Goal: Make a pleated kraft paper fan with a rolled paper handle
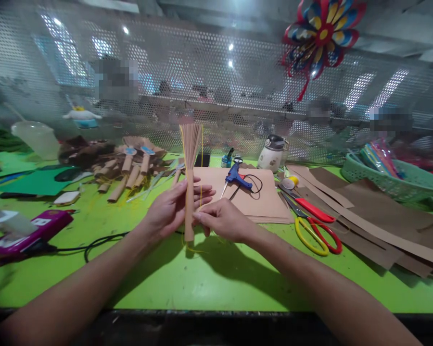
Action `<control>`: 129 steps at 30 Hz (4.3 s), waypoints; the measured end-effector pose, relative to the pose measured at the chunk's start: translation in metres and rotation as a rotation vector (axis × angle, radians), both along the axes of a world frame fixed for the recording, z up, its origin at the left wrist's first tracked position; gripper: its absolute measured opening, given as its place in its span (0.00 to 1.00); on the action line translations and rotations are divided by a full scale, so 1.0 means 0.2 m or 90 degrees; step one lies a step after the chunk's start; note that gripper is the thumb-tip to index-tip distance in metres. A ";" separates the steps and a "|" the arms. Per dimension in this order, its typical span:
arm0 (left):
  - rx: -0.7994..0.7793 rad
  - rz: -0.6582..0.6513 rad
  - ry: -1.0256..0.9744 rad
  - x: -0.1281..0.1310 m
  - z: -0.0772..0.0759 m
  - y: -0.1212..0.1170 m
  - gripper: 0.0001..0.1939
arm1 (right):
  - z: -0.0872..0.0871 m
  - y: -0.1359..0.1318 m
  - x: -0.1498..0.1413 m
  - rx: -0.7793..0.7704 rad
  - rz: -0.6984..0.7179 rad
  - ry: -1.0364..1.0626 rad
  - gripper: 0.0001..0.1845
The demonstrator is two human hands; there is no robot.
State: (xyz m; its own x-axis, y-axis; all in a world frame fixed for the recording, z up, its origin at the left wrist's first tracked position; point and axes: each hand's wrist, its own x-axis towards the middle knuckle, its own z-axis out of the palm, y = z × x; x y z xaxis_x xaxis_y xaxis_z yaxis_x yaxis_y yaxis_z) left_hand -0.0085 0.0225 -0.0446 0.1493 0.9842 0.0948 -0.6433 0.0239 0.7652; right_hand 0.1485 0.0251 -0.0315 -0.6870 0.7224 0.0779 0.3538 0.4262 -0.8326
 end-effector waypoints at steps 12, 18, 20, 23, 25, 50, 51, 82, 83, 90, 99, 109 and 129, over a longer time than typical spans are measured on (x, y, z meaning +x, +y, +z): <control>0.018 -0.047 0.046 0.00 -0.03 -0.05 0.14 | -0.20 -0.02 -0.03 0.025 0.039 0.011 0.25; 0.005 -0.066 0.040 0.01 -0.04 -0.06 0.21 | -0.26 -0.07 -0.05 -0.070 0.043 -0.002 0.18; 0.012 -0.058 0.051 0.02 -0.04 -0.07 0.21 | -0.27 -0.08 -0.05 -0.069 0.045 -0.044 0.17; 0.033 -0.028 0.074 0.02 -0.03 -0.06 0.15 | -0.23 -0.09 0.00 0.001 0.119 -0.136 0.20; 0.036 -0.016 0.071 0.02 -0.03 -0.06 0.13 | -0.17 -0.08 0.05 0.091 0.173 -0.198 0.24; 0.100 0.163 -0.052 0.00 0.08 -0.07 0.04 | -0.25 -0.16 -0.05 -0.328 0.007 0.208 0.26; 0.092 0.164 -0.054 0.00 0.07 -0.07 0.04 | -0.25 -0.17 -0.03 -0.307 -0.020 0.201 0.25; -0.061 0.046 0.042 0.06 -0.09 -0.04 0.13 | -0.18 -0.09 0.33 0.002 -0.237 0.086 0.22; -0.063 0.034 0.056 0.07 -0.10 -0.05 0.13 | -0.17 -0.09 0.36 0.010 -0.232 0.071 0.22; -0.075 -0.014 0.245 0.10 -0.09 -0.20 0.10 | -0.08 -0.16 0.63 -0.012 -0.148 -0.042 0.21; 0.419 0.023 0.772 0.01 -0.06 -0.41 0.14 | -0.17 -0.14 0.78 -0.175 -0.034 -0.115 0.22; 0.680 -0.048 1.228 0.02 -0.23 -0.18 0.10 | -0.24 0.00 0.81 -0.278 0.022 -0.107 0.26; 0.530 -0.070 1.250 -0.01 -0.21 -0.31 0.12 | -0.11 0.04 1.01 -0.073 -0.105 -0.237 0.16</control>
